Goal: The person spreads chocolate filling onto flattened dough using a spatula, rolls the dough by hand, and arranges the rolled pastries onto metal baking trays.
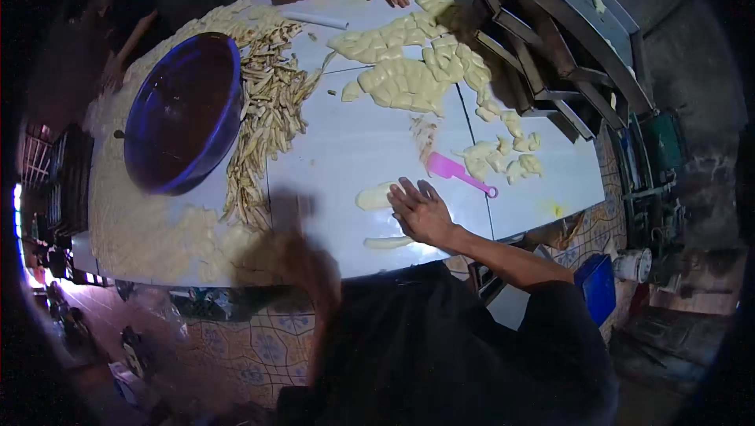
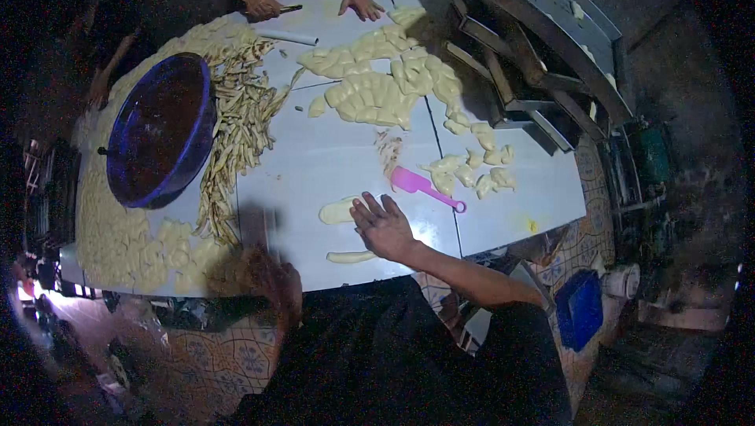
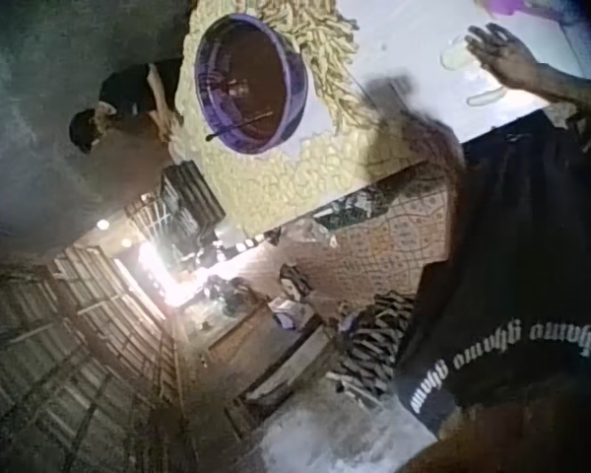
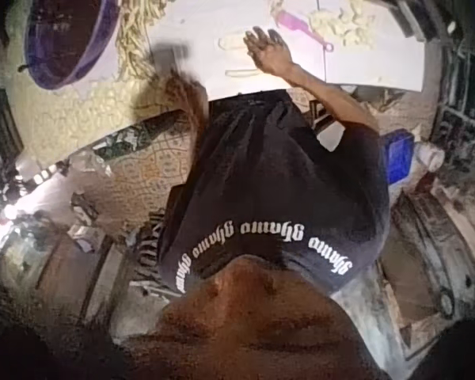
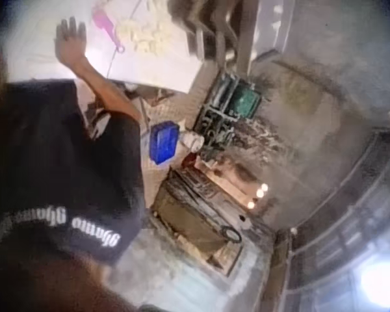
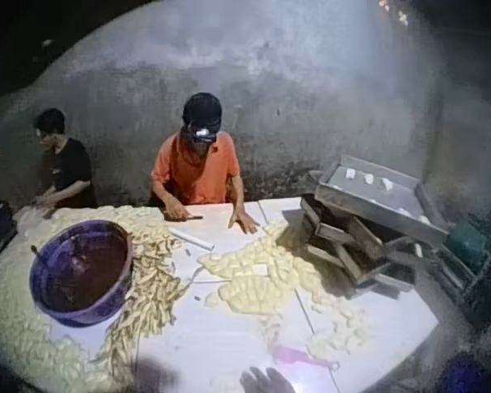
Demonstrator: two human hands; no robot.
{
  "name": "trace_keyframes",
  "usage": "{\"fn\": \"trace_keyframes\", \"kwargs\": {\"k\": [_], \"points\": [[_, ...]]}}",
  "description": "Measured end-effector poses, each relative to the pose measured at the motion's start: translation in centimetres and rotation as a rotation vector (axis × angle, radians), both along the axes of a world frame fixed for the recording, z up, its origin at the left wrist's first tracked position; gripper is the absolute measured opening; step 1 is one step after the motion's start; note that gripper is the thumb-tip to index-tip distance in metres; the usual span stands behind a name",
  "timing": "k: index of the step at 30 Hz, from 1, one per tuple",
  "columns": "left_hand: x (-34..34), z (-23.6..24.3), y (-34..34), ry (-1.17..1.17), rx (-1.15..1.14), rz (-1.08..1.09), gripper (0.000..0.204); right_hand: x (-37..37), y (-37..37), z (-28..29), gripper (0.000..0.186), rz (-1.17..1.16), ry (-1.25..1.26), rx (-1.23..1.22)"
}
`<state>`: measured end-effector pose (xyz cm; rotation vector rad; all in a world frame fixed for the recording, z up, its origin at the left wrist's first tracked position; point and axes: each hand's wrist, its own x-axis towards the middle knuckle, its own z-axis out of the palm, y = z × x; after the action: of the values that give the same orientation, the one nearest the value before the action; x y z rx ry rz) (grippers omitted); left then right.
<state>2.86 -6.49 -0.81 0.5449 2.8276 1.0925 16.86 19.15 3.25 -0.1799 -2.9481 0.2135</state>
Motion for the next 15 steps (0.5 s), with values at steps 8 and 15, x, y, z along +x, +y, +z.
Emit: {"fn": "trace_keyframes", "kwargs": {"k": [8,15], "points": [[-0.3,6.9,8.7,0.309,-0.051,-0.775,0.036,0.9,1.0,4.5,0.044,0.001,0.075,-0.399],[2.1,4.3,8.1,0.442,-0.258,-0.568,0.031,1.3,1.1,-1.2,0.043,-0.04,0.211,-0.273]]}}
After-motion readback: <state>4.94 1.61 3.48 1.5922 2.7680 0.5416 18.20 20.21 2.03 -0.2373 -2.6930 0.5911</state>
